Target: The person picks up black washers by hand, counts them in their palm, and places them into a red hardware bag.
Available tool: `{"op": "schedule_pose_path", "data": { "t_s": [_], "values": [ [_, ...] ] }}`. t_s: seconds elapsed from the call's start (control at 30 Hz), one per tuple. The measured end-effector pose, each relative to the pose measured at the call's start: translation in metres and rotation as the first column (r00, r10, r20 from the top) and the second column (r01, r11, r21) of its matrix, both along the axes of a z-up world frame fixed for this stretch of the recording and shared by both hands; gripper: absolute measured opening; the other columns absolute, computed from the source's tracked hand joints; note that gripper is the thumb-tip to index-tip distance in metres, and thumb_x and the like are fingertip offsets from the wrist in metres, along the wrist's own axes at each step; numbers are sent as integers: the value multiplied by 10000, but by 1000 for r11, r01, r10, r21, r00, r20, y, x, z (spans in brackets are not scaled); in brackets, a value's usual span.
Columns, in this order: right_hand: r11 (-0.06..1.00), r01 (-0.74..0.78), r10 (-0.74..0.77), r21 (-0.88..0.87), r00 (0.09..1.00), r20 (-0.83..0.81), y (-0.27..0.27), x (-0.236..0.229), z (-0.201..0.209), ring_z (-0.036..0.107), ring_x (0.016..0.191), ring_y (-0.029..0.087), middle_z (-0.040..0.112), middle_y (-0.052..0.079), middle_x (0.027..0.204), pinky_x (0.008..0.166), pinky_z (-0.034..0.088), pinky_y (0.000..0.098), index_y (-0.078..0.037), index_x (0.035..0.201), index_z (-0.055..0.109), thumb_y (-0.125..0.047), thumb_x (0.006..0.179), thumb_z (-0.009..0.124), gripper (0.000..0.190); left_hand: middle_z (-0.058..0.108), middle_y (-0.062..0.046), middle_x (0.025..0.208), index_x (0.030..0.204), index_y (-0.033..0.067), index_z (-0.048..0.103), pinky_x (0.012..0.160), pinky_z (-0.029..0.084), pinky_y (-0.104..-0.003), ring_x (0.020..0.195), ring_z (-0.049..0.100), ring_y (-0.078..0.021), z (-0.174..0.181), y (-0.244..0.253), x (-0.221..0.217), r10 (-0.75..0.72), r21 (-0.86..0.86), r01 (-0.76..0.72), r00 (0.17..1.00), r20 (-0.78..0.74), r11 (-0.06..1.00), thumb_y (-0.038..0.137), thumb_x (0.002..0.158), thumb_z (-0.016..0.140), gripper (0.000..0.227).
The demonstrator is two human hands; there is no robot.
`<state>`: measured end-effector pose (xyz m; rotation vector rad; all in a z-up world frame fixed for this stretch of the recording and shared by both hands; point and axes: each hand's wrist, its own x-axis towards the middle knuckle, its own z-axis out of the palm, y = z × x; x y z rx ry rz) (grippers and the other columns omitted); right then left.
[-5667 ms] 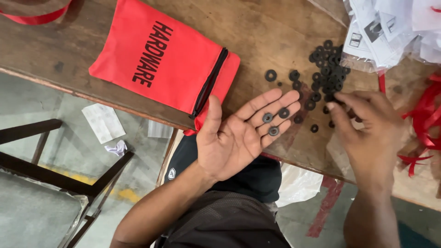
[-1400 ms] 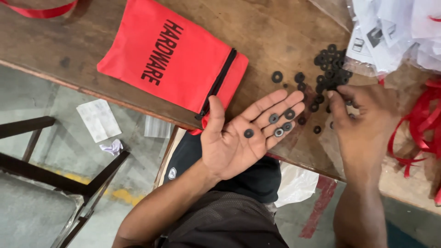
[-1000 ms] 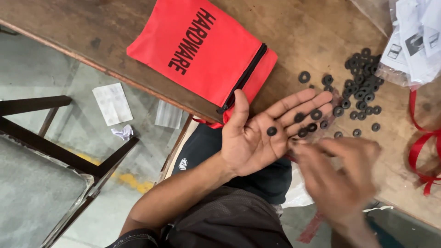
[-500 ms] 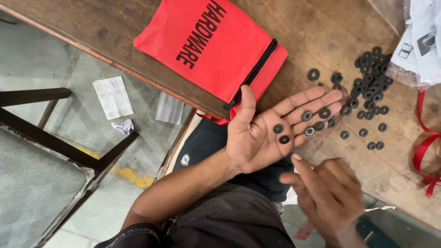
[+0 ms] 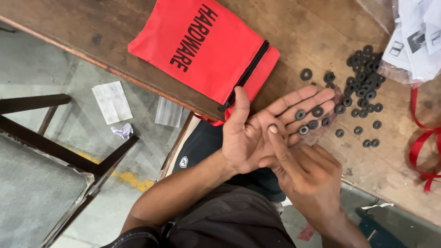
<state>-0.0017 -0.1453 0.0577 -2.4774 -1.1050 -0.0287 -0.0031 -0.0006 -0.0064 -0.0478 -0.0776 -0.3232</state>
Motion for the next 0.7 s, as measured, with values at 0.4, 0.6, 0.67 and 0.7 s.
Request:
{"op": "schedule_pose_path", "data": {
  "t_s": [0.4, 0.6, 0.67, 0.7],
  "values": [
    [965, 256, -258, 56, 966, 35, -37, -20, -5, 447, 559, 205, 472, 59, 619, 571, 375, 358, -20, 1257, 713, -226, 876, 849, 454, 134, -201, 1751, 1668, 5, 127, 1376, 167, -442, 1643, 157, -304, 2, 2, 1, -40, -31, 39, 998, -42, 999, 832, 939, 58, 1105],
    [968, 249, -250, 22, 968, 28, -33, -17, -3, 477, 595, 204, 512, 54, 687, 569, 398, 337, -21, 1321, 703, -212, 934, 844, 454, 117, -214, 1739, 1657, -4, 112, 1344, 179, -448, 1622, 151, -316, 6, 3, 2, -38, -49, 35, 997, -62, 998, 832, 934, 53, 1107],
    [969, 247, -247, 3, 969, 26, -30, -13, -4, 475, 585, 214, 508, 60, 665, 567, 398, 351, -20, 1306, 709, -218, 919, 842, 455, 117, -213, 1738, 1656, -3, 108, 1337, 183, -442, 1620, 149, -318, 5, 3, 2, -39, -51, 36, 998, -57, 998, 834, 934, 55, 1106],
    [969, 245, -245, -17, 969, 25, -29, -12, -5, 473, 576, 224, 503, 66, 643, 564, 398, 365, -18, 1291, 715, -225, 903, 839, 457, 116, -212, 1736, 1655, -2, 105, 1330, 187, -435, 1618, 148, -320, 4, 3, 2, -41, -55, 38, 998, -52, 998, 836, 934, 57, 1106]
  ]
}}
